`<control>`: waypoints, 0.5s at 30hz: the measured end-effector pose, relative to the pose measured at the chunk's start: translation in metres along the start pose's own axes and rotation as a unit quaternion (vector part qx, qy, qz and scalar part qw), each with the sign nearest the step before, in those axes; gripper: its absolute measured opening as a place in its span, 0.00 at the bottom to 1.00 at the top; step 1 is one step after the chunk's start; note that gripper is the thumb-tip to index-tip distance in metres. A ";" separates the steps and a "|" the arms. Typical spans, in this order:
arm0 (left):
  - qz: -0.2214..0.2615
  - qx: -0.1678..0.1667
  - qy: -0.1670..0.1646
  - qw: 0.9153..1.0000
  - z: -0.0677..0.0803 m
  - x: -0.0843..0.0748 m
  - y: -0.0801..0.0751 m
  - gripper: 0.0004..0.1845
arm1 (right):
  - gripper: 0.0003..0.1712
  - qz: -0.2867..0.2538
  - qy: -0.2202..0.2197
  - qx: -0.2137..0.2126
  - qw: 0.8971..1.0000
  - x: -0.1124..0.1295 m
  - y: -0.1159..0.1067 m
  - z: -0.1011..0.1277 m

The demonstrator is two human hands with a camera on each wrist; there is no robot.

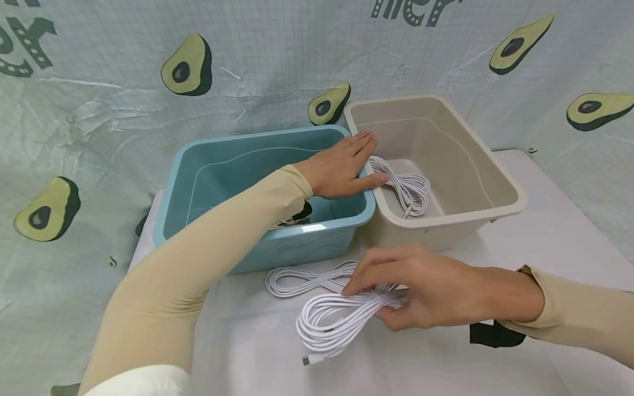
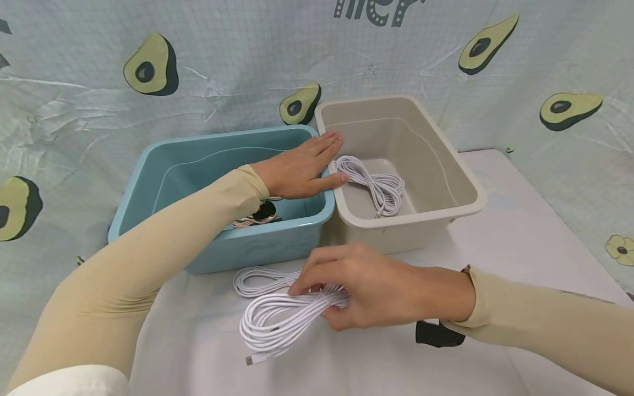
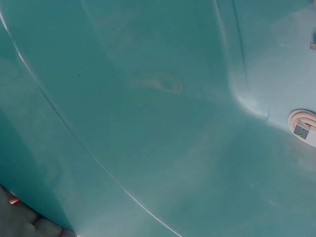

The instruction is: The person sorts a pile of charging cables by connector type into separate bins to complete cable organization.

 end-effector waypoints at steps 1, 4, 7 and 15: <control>0.000 0.000 0.000 1.000 0.000 0.000 0.000 0.49 | 0.30 -0.005 0.001 -0.005 1.000 0.001 -0.003 0.000; 0.002 -0.003 -0.001 1.000 0.000 0.001 0.001 0.49 | 0.30 -0.019 0.006 -0.015 1.000 0.003 -0.011 -0.001; 0.004 -0.005 0.000 1.000 0.001 0.001 0.001 0.50 | 0.30 -0.025 0.018 -0.022 0.999 0.005 -0.020 -0.003; -0.001 -0.005 0.006 1.000 0.000 0.002 0.001 0.48 | 0.36 0.000 0.081 -0.056 0.995 0.004 -0.053 -0.004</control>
Point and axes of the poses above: each hand's wrist, its own z-axis away from the middle knuckle, its own y-axis out of the palm, x = y × z, the point moved 6 cm from there along -z, towards the middle knuckle
